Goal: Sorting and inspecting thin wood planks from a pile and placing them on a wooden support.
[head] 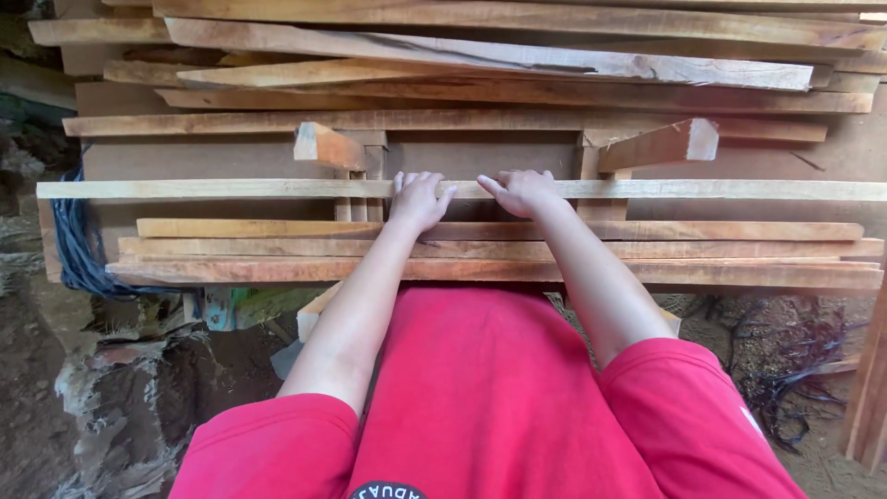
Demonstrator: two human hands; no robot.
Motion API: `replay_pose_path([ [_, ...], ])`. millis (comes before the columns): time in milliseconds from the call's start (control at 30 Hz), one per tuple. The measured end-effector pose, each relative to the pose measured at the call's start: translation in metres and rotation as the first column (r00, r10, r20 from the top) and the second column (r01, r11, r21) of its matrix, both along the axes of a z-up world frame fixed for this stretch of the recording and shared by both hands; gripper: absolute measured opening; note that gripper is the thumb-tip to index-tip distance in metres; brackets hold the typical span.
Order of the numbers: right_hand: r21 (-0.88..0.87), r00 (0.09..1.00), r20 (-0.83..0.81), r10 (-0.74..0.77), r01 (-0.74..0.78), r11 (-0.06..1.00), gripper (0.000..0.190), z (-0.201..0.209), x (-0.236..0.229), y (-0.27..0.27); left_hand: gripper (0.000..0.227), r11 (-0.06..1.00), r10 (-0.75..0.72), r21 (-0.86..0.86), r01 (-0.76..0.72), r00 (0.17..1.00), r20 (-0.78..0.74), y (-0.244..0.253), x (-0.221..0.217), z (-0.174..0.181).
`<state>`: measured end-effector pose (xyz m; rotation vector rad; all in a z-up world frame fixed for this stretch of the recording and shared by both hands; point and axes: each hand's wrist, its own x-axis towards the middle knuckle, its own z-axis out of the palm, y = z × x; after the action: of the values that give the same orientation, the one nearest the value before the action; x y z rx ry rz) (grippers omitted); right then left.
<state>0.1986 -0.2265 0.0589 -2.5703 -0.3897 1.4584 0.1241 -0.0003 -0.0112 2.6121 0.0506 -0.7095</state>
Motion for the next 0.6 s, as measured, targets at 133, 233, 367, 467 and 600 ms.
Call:
replay_pose_path([
  [133, -0.013, 1.000, 0.014, 0.002, -0.002, 1.000, 0.073, -0.002, -0.021, -0.005, 0.040, 1.000, 0.016, 0.013, -0.016, 1.000, 0.013, -0.002, -0.024, -0.030],
  [233, -0.010, 0.999, 0.035, 0.013, -0.012, 1.000, 0.068, 0.000, -0.035, -0.006, 0.040, 1.000, 0.009, 0.029, -0.010, 0.999, 0.031, 0.000, -0.036, -0.043],
  [367, 0.009, 0.996, 0.089, 0.003, -0.004, 1.000, 0.062, -0.006, -0.052, -0.010, 0.044, 0.999, -0.017, 0.028, 0.017, 1.000, -0.015, 0.002, -0.045, -0.051],
  [467, 0.014, 0.990, 0.142, 0.011, -0.014, 1.000, 0.061, -0.011, -0.055, -0.012, 0.044, 0.999, -0.033, 0.033, 0.033, 0.999, -0.001, 0.002, -0.043, -0.036],
  [600, 0.026, 0.969, 0.248, -0.002, -0.004, 1.000, 0.059, -0.008, -0.063, -0.010, 0.041, 0.999, -0.017, 0.042, 0.014, 0.997, 0.071, -0.002, -0.048, -0.009],
])
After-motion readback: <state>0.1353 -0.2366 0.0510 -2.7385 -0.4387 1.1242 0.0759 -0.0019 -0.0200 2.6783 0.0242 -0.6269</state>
